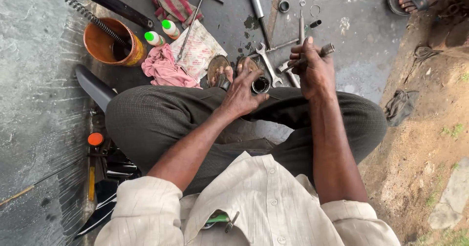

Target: The recorder is disassembling and cleaning a motorcycle's front shock absorbers (forks) using various tools.

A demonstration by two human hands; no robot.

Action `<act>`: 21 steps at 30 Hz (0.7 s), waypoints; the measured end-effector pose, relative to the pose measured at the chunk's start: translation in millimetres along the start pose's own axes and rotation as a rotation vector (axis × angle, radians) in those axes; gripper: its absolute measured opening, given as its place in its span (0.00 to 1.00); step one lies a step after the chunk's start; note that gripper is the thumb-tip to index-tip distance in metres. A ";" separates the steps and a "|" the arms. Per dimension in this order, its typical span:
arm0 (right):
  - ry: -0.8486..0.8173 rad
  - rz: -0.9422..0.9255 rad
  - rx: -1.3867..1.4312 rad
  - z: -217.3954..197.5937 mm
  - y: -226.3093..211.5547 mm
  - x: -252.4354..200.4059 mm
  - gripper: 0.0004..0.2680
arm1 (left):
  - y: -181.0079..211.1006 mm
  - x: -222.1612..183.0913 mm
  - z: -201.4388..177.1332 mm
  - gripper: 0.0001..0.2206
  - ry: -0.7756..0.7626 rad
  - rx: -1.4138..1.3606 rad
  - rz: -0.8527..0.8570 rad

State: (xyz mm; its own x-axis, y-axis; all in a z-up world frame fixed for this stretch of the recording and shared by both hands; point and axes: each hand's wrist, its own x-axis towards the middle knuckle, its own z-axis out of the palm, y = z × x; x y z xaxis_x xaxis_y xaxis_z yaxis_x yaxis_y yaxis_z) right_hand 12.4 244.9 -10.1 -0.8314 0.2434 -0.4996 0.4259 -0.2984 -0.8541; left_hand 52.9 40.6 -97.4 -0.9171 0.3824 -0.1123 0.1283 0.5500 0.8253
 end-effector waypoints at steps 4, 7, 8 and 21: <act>-0.087 0.015 -0.056 -15.9 -5.7 -15.6 0.10 | -0.1 3.1 -10.5 0.32 -0.056 -0.131 -0.049; -0.238 0.077 -0.054 -8.1 -20.7 -32.7 0.07 | 3.4 2.1 -18.9 0.30 -0.049 -0.081 -0.036; -0.277 0.083 -0.080 -4.9 -22.5 -36.3 0.08 | 0.8 2.3 -19.0 0.30 -0.037 -0.087 -0.025; -0.188 -0.744 -1.659 -15.7 -3.8 -18.2 0.08 | -22.8 8.3 -20.4 0.28 -0.100 -0.184 0.062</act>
State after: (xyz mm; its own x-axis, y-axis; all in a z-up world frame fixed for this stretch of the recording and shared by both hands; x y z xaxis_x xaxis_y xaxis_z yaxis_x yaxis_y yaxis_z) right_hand 31.6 256.2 0.0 -0.9662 -0.2473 -0.0722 -0.2326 0.9579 -0.1685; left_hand 34.6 16.1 -105.8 -0.8662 0.4885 -0.1052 0.1040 0.3822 0.9182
